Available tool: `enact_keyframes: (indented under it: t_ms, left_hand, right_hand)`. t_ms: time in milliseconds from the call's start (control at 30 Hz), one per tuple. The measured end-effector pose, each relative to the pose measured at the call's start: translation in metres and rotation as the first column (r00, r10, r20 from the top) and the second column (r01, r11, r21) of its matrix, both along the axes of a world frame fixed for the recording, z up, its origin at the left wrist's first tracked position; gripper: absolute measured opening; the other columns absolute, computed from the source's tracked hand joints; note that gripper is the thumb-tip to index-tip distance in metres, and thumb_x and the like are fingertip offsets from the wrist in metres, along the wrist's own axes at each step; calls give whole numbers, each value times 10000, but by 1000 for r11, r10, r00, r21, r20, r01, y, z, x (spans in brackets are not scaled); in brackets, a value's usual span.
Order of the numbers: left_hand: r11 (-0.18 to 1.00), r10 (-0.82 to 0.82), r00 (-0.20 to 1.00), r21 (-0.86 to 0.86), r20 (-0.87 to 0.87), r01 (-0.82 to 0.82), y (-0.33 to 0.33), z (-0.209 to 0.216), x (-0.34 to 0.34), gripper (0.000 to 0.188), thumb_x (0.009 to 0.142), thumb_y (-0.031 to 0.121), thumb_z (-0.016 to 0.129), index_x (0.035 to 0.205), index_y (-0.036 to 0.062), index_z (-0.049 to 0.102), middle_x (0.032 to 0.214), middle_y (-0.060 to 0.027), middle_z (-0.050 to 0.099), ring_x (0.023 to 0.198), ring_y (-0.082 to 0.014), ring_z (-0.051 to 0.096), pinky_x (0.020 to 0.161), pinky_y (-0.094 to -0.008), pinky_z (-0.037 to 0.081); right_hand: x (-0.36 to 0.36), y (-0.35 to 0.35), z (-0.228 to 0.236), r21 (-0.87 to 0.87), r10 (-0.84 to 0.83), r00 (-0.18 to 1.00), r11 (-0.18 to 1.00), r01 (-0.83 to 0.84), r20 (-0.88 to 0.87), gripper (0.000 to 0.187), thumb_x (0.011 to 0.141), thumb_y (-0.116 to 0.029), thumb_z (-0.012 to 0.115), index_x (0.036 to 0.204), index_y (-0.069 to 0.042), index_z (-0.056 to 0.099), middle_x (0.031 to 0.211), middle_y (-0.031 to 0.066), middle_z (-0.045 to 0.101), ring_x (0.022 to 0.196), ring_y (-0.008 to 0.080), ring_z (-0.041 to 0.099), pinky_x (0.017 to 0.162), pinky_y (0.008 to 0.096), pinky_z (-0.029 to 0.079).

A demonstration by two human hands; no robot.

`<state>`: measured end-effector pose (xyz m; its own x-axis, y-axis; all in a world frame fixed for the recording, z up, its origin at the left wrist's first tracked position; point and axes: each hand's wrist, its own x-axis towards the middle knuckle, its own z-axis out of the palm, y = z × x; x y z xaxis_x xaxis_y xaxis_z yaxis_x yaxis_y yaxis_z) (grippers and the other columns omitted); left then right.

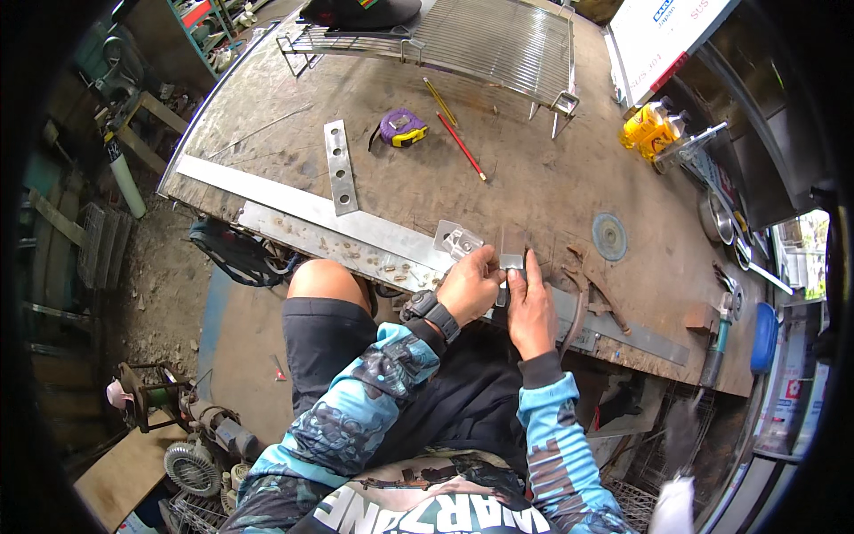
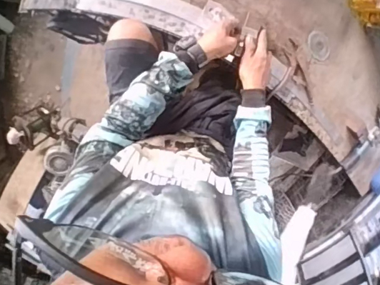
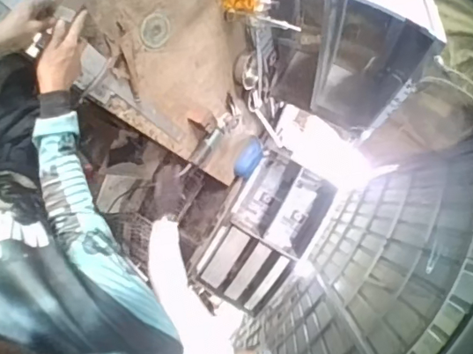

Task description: The person smooths the edges of small metal parts using a handheld sanding block on a workbench. They repeatedly rub the block along the edges and corners of each piece, occasionally flipping the parts to access different sides.

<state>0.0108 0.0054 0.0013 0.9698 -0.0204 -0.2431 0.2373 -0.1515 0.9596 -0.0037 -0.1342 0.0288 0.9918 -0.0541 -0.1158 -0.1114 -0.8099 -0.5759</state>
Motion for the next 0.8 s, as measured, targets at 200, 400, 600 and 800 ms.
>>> enact_keyframes:
  t_ms: [200,400,600,800]
  left_hand:
    - [999,42,997,-36,60,-39,3,-22,3,167,906,116,704,941,-12,603,811,-173,671,769,-303,661,700,-412,514]
    - [996,-44,999,81,-16,46,4,16,1,159,905,109,697,933,-14,600,786,-151,651,741,-281,643,688,-404,510]
    - [995,4,999,103,43,-9,4,11,0,154,903,89,702,930,-18,595,779,-153,644,722,-259,629,663,-393,502]
    - [993,-8,1000,-115,-13,6,4,1,6,114,990,63,654,965,8,558,684,-12,541,502,-89,479,424,-282,369]
  right_hand:
    - [30,17,6,-53,11,1000,999,-11,-2,631,1067,-545,440,1613,-239,358,1190,348,626,1038,536,652,844,580,533]
    - [18,5,3,-65,17,1000,998,-16,16,650,1072,-547,422,1629,-230,316,1143,348,628,988,535,666,802,582,543]
    - [-1,7,6,-146,29,998,989,-21,52,638,1072,-520,448,1629,-240,312,1145,344,629,952,531,676,772,575,554]
    - [31,10,9,-117,26,999,993,-22,34,640,1068,-527,451,1618,-219,338,1192,342,621,983,526,677,823,586,550]
